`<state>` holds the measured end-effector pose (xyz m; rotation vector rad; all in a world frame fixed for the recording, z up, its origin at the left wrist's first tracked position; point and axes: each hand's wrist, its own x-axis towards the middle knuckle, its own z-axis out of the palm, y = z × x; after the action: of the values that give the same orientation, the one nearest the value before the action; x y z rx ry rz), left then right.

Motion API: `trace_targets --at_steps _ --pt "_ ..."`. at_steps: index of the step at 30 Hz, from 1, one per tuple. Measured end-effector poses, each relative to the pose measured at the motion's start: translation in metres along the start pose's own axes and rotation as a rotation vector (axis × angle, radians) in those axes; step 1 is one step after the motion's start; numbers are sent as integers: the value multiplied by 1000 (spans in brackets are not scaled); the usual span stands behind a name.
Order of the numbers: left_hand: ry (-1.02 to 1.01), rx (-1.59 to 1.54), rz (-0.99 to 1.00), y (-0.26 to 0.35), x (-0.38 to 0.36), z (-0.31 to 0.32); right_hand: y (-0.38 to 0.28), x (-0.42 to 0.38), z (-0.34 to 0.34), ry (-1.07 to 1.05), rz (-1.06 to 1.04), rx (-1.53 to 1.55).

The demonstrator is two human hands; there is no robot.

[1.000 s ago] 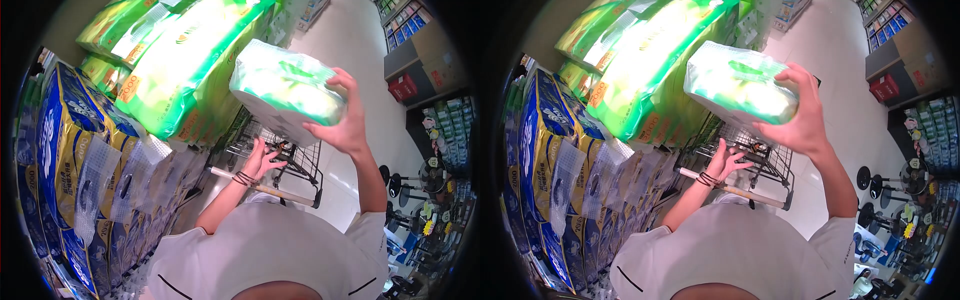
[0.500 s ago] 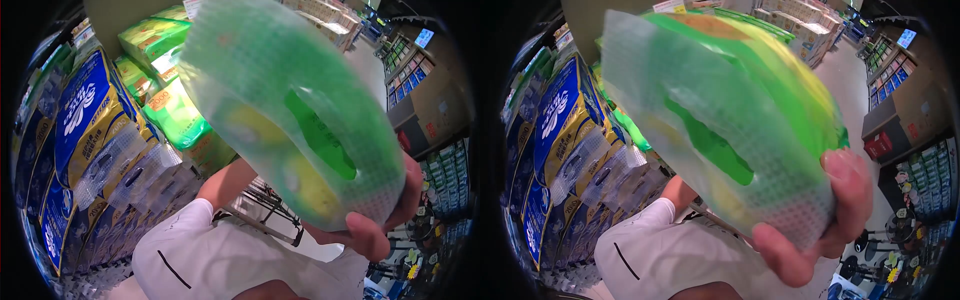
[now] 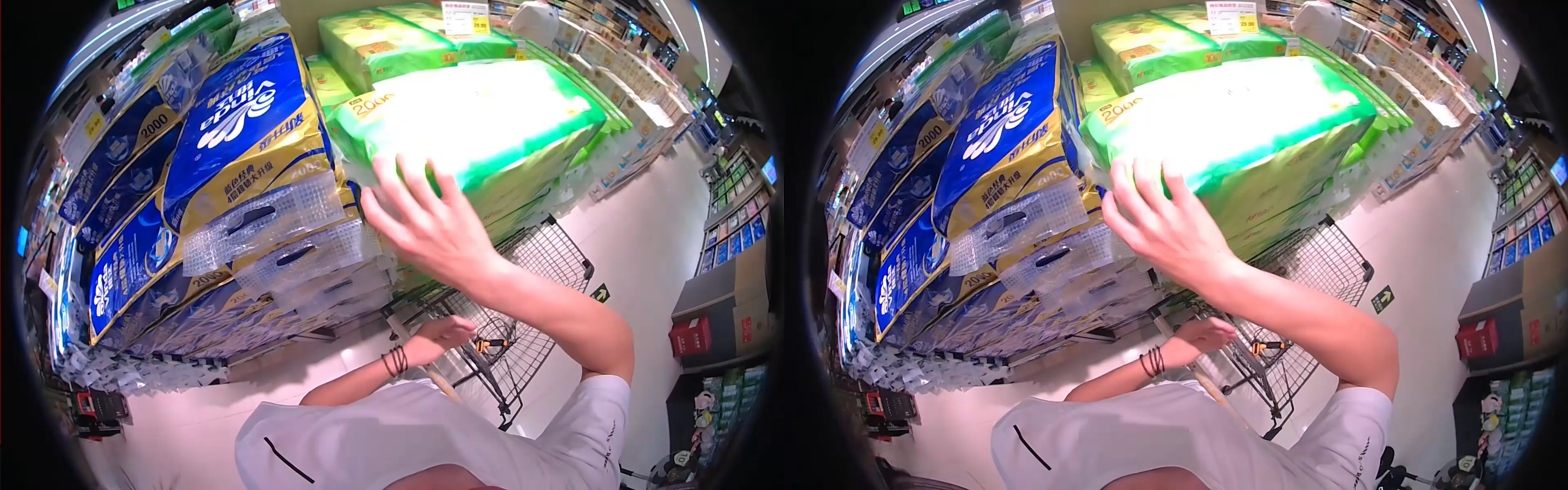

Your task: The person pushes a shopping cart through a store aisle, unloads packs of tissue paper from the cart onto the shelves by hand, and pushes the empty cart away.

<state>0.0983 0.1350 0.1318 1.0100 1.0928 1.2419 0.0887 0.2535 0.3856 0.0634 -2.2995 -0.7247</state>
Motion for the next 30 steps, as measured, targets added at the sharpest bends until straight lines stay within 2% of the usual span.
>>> trace_targets --at_steps 5,6,9,13,14,16,18,19,20,22,24,26,29,30 --pt "69 70 -122 -37 -44 -19 -15 -7 31 178 59 107" --pt "90 61 -166 -34 -44 -19 -17 -7 37 216 65 114" --pt "105 262 -136 -36 -28 -16 -20 2 47 296 105 141" --pt "-32 1132 317 -62 4 -36 -26 -4 28 364 133 470" --pt "71 1147 254 -91 7 -45 -31 -20 11 355 181 607" --pt "227 1105 391 -47 7 -48 -44 -76 -1 344 252 746" --pt "97 1108 323 -64 5 -82 -70 -166 14 221 565 865" --pt "60 1277 350 -96 1 -89 -92 -220 24 84 862 887" --pt "22 1189 357 -103 0 -89 -119 -279 32 -85 1150 927" --pt "-46 1126 406 -108 8 -97 -166 -380 20 -342 1267 670" --pt "-63 1151 403 -109 11 -94 -195 -411 -12 -493 1397 532" --pt "-41 1144 381 -100 14 -89 -224 -432 -29 -670 1585 551" --pt "-32 1127 368 -107 25 -88 -249 -444 -35 -597 1520 384" --pt "-38 1138 348 -107 29 -86 -248 -443 -35 -614 1641 449"
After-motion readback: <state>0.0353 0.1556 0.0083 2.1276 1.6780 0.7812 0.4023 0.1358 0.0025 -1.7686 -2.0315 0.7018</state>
